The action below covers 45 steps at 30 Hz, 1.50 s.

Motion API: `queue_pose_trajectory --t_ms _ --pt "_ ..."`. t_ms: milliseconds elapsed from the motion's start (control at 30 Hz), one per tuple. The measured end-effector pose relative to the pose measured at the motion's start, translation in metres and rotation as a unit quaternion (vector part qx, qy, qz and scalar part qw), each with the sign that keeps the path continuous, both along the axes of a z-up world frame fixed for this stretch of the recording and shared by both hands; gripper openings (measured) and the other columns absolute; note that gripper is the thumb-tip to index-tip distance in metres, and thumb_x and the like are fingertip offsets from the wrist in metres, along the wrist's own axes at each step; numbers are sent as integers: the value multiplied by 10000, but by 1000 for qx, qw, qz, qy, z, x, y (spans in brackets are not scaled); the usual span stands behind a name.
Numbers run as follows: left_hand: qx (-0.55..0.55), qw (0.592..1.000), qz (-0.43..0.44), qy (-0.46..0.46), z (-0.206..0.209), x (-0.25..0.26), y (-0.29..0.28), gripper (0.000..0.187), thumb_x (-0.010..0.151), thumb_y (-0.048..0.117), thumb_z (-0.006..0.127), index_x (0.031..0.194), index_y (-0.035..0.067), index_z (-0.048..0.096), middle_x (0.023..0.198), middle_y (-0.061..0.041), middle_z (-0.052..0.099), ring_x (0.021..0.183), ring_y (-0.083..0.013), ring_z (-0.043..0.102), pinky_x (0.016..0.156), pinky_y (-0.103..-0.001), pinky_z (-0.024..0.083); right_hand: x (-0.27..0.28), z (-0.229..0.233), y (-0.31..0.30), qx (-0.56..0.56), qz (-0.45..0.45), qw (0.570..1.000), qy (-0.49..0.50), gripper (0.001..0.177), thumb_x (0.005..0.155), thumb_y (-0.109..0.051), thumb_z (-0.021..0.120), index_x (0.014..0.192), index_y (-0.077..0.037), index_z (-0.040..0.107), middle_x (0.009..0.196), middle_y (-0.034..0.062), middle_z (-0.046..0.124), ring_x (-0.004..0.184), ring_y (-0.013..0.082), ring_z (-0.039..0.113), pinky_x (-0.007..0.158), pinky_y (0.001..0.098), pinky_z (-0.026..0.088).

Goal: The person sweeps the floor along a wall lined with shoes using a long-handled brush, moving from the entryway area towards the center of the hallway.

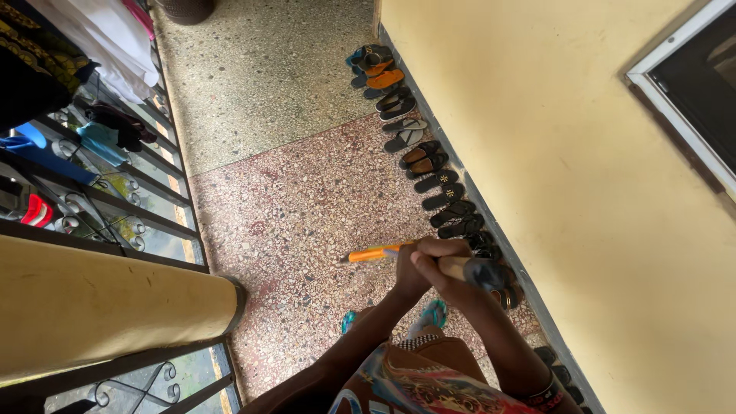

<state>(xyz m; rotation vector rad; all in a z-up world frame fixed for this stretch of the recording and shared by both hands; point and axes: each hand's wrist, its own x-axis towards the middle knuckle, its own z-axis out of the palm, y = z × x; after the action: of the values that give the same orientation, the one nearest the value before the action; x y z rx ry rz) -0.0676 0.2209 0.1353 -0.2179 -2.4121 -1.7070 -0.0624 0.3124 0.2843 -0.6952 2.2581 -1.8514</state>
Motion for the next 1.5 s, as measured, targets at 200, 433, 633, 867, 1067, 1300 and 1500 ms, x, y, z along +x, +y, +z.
queue_pose_trajectory --t_ms 200,433,633,867,1067,1300,1500 --pt "63 995 -80 10 3 -25 23 250 840 265 709 830 28 631 790 -126 687 739 -302 707 629 -399 534 9 -28 21 36 -148 988 29 268 930 -67 664 698 -3 545 621 36 514 564 83 471 520 284 369" --pt "81 974 -213 11 -10 -11 50 249 850 267 708 818 32 635 775 -119 689 708 -300 705 623 -398 538 31 -47 44 -13 -241 944 224 192 938 -96 688 872 47 578 733 73 593 645 89 568 555 292 442" --pt "72 985 -158 -4 -25 8 77 250 859 269 707 808 35 638 762 -114 691 682 -299 703 619 -397 541 23 -23 79 38 -161 986 -6 335 949 -121 678 692 19 516 578 74 481 544 118 452 520 320 361" --pt "71 995 -34 -69 4 -2 77 224 865 265 686 775 63 650 689 -57 694 594 -210 690 532 -331 544 -2 -9 78 13 -46 999 15 334 918 -176 653 635 -29 555 549 43 520 459 93 446 440 302 342" --pt "20 997 45 -53 -7 -41 60 253 861 264 703 721 69 621 637 -48 674 545 -178 658 482 -318 507 -45 1 75 -1 34 995 98 338 973 -159 653 690 -38 514 610 30 505 533 87 442 499 283 349" --pt "12 996 35 -87 -44 -28 39 200 871 211 630 754 63 564 631 -33 591 559 -168 546 504 -345 419 -32 -93 62 -32 103 986 124 332 963 -60 668 677 -93 502 595 10 539 486 69 480 453 253 365" --pt "83 990 52 -99 -24 45 72 177 812 194 632 746 54 548 637 -65 600 581 -164 580 518 -360 436 24 -86 96 -119 58 984 122 186 975 -43 646 1074 -56 490 724 31 545 580 87 502 510 266 410"
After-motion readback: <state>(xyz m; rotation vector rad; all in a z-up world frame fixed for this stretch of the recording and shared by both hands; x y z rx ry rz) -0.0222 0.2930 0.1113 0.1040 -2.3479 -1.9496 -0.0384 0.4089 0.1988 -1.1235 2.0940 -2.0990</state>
